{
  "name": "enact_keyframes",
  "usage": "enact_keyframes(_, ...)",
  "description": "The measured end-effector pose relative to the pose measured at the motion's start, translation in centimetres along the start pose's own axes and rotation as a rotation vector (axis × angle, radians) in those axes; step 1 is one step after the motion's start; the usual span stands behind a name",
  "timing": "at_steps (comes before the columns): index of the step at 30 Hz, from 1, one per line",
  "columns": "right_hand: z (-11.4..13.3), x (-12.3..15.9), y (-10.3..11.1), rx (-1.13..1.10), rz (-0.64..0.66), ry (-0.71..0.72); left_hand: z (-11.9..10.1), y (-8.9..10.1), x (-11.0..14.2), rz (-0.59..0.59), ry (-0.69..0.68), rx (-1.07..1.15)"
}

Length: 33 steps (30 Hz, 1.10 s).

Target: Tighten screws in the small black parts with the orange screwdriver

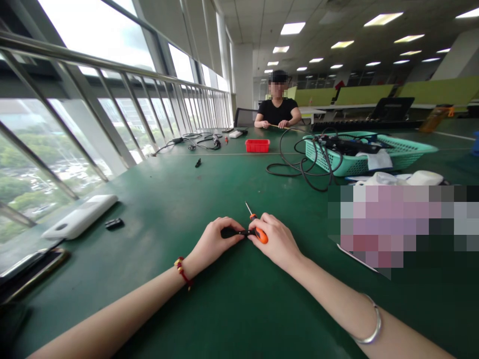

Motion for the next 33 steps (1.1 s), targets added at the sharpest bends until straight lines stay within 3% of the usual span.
enact_keyframes(18, 0.7, 0.34, 0.16, 0.01, 0.018, 0.047, -0.73, 0.46, 0.15, -0.044, 0.004, -0.023)
enact_keyframes(28, -0.03, 0.2, -0.06, -0.104, 0.034, 0.037, -0.62, 0.47, 0.05, -0.064, 0.002, 0.131)
enact_keyframes(33, -0.02, 0.16, -0.42, -0.036, 0.013, 0.049, -0.69, 0.52, 0.01, -0.061, 0.027, 0.149)
Point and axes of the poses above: each hand's wrist, its own x-axis away from the middle knuckle, its own y-axis out of the back of the hand, z = x × y, the point moved 8 cm from there along -x, towards the middle knuckle, and after that the axes turned 13 degrees about -y, right-handed, at the moved point
